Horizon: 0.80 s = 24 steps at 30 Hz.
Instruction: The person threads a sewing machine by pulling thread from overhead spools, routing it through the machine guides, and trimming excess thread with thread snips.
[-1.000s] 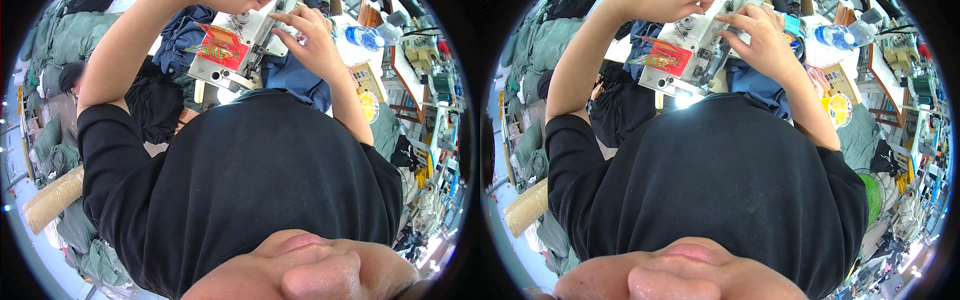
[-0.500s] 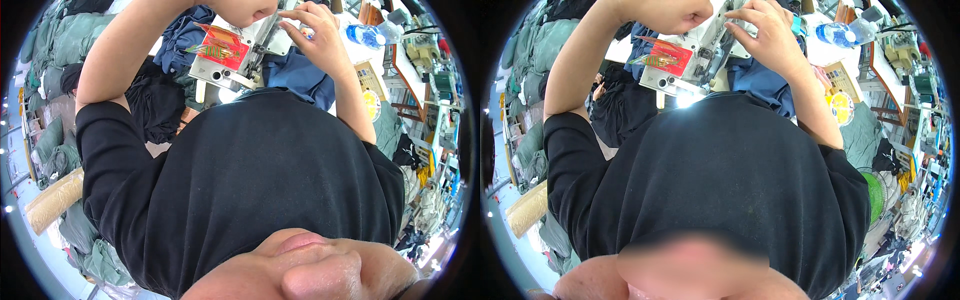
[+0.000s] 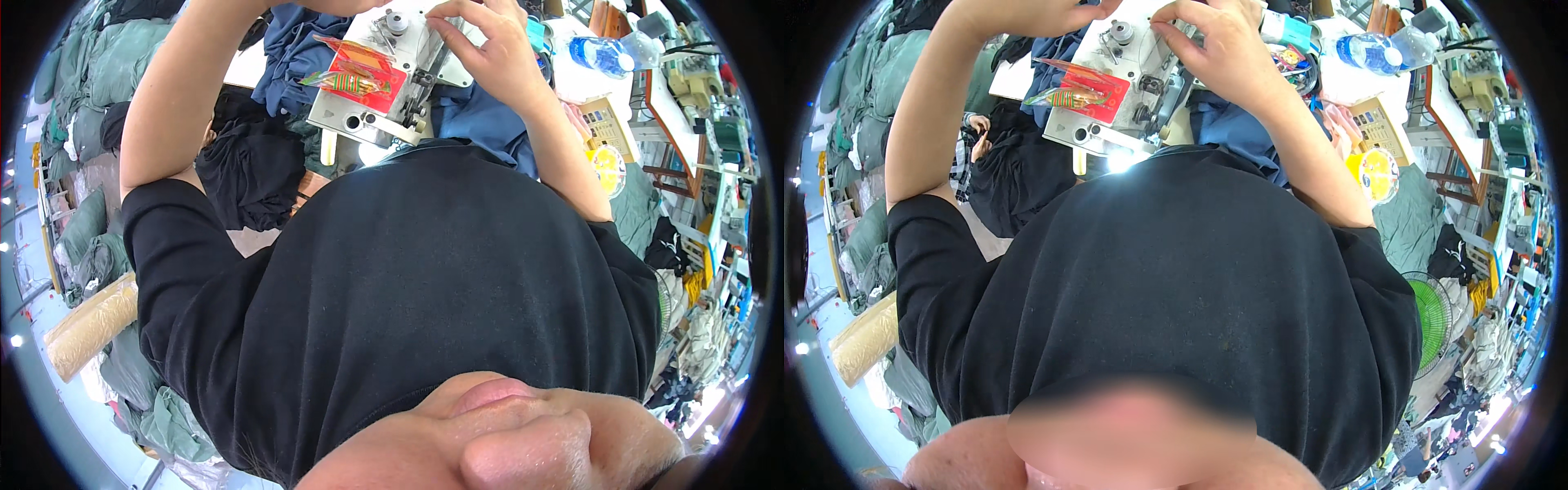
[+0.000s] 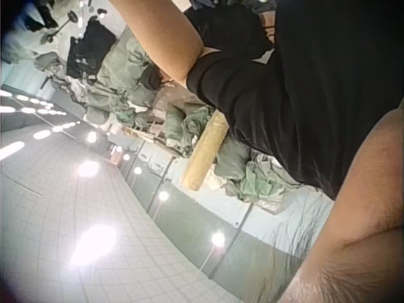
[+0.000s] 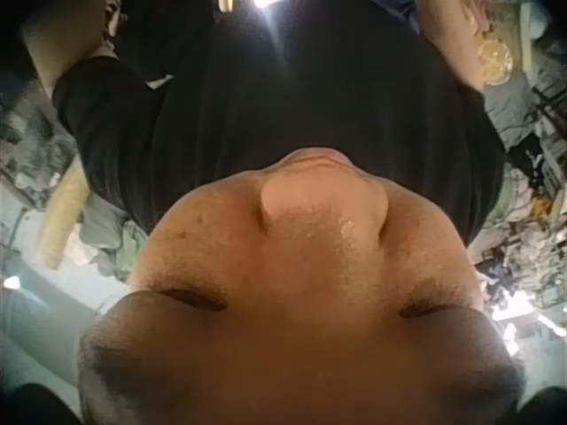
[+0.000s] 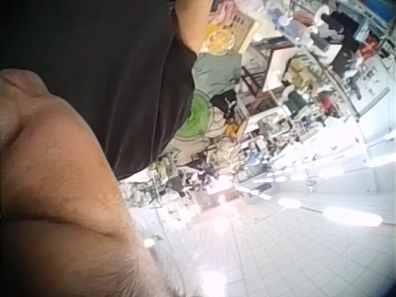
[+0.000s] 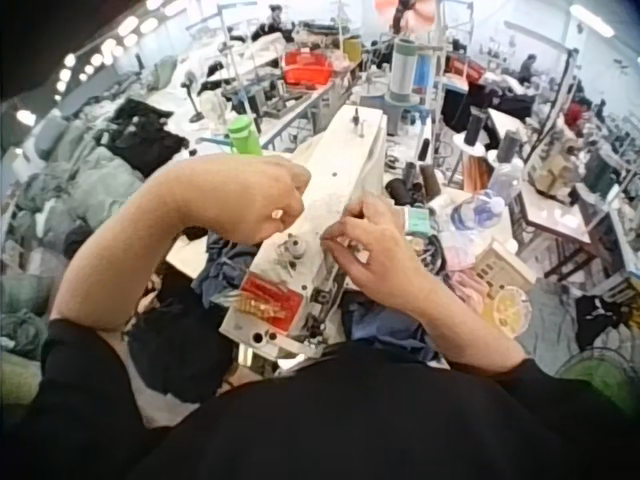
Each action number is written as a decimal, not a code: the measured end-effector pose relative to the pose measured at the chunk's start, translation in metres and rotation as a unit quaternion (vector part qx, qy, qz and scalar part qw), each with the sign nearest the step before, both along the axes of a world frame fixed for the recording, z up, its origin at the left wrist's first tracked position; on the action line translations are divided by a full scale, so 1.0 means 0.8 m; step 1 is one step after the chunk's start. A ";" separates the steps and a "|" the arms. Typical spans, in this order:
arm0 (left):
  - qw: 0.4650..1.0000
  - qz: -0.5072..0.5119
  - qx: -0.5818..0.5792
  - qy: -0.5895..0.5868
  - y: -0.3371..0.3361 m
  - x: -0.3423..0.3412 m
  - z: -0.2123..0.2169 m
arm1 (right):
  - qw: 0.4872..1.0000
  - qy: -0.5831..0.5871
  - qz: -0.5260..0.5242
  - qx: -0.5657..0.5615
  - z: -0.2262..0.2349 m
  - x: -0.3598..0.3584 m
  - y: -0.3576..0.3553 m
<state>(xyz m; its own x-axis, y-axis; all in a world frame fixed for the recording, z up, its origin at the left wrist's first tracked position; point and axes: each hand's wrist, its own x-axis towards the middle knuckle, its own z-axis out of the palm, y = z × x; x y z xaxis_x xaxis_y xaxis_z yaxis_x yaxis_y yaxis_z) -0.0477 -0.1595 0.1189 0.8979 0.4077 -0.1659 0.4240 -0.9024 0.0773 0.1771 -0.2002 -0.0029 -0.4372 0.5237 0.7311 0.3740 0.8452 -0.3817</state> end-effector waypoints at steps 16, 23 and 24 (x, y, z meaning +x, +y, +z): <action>0.995 0.000 0.095 0.029 -0.009 0.010 -0.001 | 0.992 -0.081 -0.019 -0.097 0.014 0.030 -0.029; 0.986 0.029 -0.085 0.138 -0.026 0.032 0.013 | 0.989 -0.104 -0.019 -0.103 0.011 0.029 -0.032; 0.987 0.030 -0.085 0.137 -0.025 0.040 0.011 | 0.989 -0.108 -0.023 -0.096 0.011 0.028 -0.032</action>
